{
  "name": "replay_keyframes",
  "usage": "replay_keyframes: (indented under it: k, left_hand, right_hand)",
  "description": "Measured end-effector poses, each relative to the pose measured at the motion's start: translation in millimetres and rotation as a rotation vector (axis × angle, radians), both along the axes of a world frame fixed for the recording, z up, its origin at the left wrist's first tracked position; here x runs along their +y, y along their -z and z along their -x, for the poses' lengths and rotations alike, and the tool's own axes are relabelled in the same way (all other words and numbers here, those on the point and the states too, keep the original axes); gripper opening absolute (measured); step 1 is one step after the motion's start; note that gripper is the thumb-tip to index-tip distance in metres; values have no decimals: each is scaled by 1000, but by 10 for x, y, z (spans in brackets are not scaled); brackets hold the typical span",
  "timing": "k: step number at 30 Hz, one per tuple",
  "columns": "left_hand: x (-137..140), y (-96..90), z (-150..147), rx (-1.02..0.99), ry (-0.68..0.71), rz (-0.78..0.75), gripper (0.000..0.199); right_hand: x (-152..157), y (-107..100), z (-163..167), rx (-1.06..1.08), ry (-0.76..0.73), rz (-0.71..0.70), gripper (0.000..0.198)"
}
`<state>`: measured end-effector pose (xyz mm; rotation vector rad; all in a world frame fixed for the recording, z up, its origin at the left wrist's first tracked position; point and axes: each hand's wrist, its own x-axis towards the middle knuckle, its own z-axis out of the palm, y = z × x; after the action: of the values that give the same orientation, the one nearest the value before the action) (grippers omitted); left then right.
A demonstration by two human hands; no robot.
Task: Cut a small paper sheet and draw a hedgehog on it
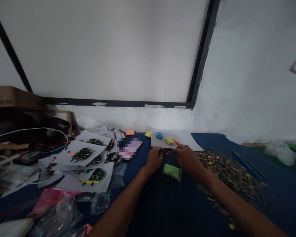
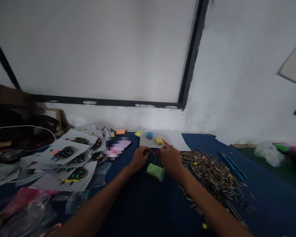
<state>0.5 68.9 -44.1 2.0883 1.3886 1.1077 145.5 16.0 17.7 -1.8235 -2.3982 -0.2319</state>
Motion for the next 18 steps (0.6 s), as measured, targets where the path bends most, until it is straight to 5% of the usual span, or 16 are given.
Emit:
replay_keyframes:
  k: [10,18]
  left_hand:
    - [15,73,-6,-16,17,2,27]
    - [23,76,-2,-3,37,19,28]
  right_hand:
    - [432,-45,-465,-29,326,46,28]
    - [839,92,-512,15,322,166,32]
